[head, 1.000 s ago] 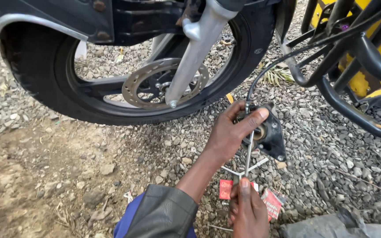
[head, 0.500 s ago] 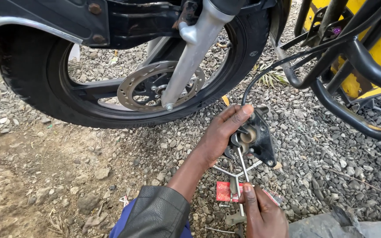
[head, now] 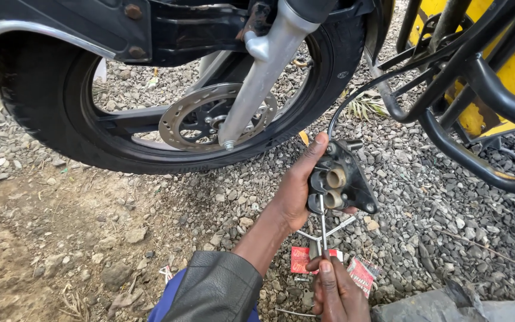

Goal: The person disassembles a motorcycle brake caliper, removes old brake pads, and installs new ones. They use a T-handle wrench and a screwdriver to remove bolts, swap the pads, and reassemble the caliper housing.

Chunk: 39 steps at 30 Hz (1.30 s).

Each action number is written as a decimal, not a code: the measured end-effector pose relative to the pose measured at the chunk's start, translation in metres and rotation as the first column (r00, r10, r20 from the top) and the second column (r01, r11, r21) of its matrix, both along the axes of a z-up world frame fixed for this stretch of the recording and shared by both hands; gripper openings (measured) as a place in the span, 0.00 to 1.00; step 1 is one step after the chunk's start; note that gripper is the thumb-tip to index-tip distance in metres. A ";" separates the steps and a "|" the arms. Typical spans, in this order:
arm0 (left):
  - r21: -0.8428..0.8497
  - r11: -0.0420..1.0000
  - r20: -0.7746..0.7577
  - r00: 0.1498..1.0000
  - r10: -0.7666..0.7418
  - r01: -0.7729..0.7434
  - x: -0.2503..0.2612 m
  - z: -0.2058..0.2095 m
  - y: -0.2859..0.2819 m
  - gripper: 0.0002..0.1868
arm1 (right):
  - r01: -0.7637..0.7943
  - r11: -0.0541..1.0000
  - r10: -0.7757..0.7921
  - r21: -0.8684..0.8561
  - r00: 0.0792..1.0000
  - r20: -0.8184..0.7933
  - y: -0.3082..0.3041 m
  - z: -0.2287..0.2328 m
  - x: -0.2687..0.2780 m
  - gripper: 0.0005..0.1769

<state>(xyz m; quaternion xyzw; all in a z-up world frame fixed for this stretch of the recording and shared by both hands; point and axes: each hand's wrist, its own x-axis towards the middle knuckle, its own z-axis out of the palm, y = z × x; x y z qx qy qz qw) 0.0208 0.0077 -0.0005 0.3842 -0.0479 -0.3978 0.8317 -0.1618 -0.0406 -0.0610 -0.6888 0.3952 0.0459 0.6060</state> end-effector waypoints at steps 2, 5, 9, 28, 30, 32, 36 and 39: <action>0.019 1.000 -0.004 1.000 0.003 -0.003 -0.002 0.000 -0.003 0.39 | 0.122 0.989 -0.135 0.083 0.975 0.175 0.013 -0.002 0.000 0.28; 0.073 0.996 -0.032 0.998 0.051 -0.049 -0.006 0.002 -0.003 0.41 | 0.212 0.906 -0.284 0.367 0.947 0.152 0.014 -0.030 -0.005 0.25; 0.037 0.996 -0.092 0.992 0.088 -0.085 -0.009 0.008 -0.003 0.39 | 0.229 0.903 -0.326 0.365 0.917 0.231 0.023 -0.036 -0.006 0.26; -0.027 0.988 -0.165 0.976 0.143 -0.150 -0.011 0.010 -0.009 0.33 | 0.260 0.943 -0.309 0.208 0.917 0.252 0.026 -0.038 -0.008 0.29; -0.028 0.986 -0.175 0.972 0.159 -0.167 -0.012 0.009 -0.009 0.33 | 0.269 0.937 -0.326 0.221 0.903 0.279 0.029 -0.040 -0.010 0.29; -0.029 0.983 -0.164 0.971 0.174 -0.181 -0.013 0.009 -0.010 0.33 | 0.240 0.944 -0.303 0.228 0.903 0.304 0.027 -0.041 -0.011 0.29; -0.045 0.976 -0.159 0.966 0.203 -0.212 -0.015 0.009 -0.011 0.31 | 0.284 0.902 -0.371 0.326 0.896 0.246 0.023 -0.042 -0.009 0.28; -0.010 0.959 -0.133 0.951 0.278 -0.282 -0.019 0.014 -0.012 0.28 | 0.239 0.862 -0.365 0.447 0.905 0.220 0.019 -0.045 -0.013 0.29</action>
